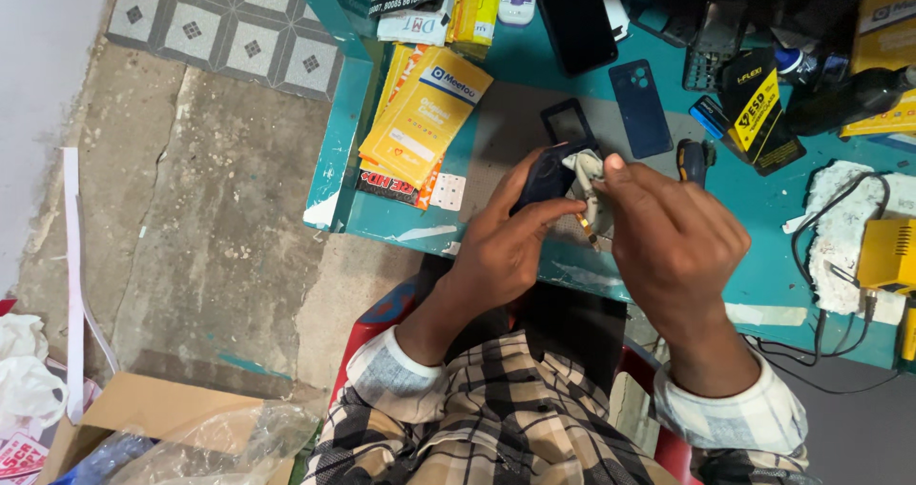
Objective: The person disassembles a mobile phone using a screwdriver and tweezers. They remove the back cover, battery, and internal components, then wipe the parts with a cloth.
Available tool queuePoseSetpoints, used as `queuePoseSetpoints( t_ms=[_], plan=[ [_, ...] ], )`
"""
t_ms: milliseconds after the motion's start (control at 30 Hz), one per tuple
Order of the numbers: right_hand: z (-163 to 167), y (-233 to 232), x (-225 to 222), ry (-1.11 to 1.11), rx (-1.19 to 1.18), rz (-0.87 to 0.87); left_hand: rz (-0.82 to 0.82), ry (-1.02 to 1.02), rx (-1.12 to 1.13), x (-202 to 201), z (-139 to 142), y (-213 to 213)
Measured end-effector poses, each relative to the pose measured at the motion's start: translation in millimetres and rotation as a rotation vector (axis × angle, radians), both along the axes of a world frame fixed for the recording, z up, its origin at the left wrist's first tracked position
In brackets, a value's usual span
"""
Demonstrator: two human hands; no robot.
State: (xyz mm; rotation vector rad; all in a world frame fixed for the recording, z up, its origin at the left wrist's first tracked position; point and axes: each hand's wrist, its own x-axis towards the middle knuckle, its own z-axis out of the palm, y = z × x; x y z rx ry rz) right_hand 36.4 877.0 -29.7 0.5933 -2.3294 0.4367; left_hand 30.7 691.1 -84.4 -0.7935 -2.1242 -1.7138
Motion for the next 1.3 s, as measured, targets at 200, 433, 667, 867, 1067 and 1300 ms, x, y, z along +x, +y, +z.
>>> queuePoseSetpoints(
  t_ms=[200, 433, 667, 867, 1067, 1300],
  plan=[
    [10.2, -5.8, 6.0, 0.093, 0.169, -0.076, 0.007, 0.034, -0.012, 2.2, 6.7, 1.6],
    [17.6, -2.6, -2.3, -0.151, -0.092, -0.061, 0.091, 0.183, -0.25, -1.0, 13.8, 6.2],
    [11.3, 3.1, -12.6, -0.184, -0.088, -0.011, 0.09, 0.205, -0.325, 0.3, 11.2, 5.8],
    [13.9, 8.0, -15.5, 0.223, 0.408, -0.046, 0.079, 0.202, -0.274, -3.9, 19.5, 3.7],
    [-14.5, 10.4, -12.0, -0.06, -0.296, 0.064, 0.176, 0.412, -0.487, -5.0, 32.8, 2.5],
    [-60.0, 26.0, -10.8, -0.496, -1.075, 0.23, 0.123, 0.552, -0.698, 3.1, 43.6, -3.6]
  ],
)
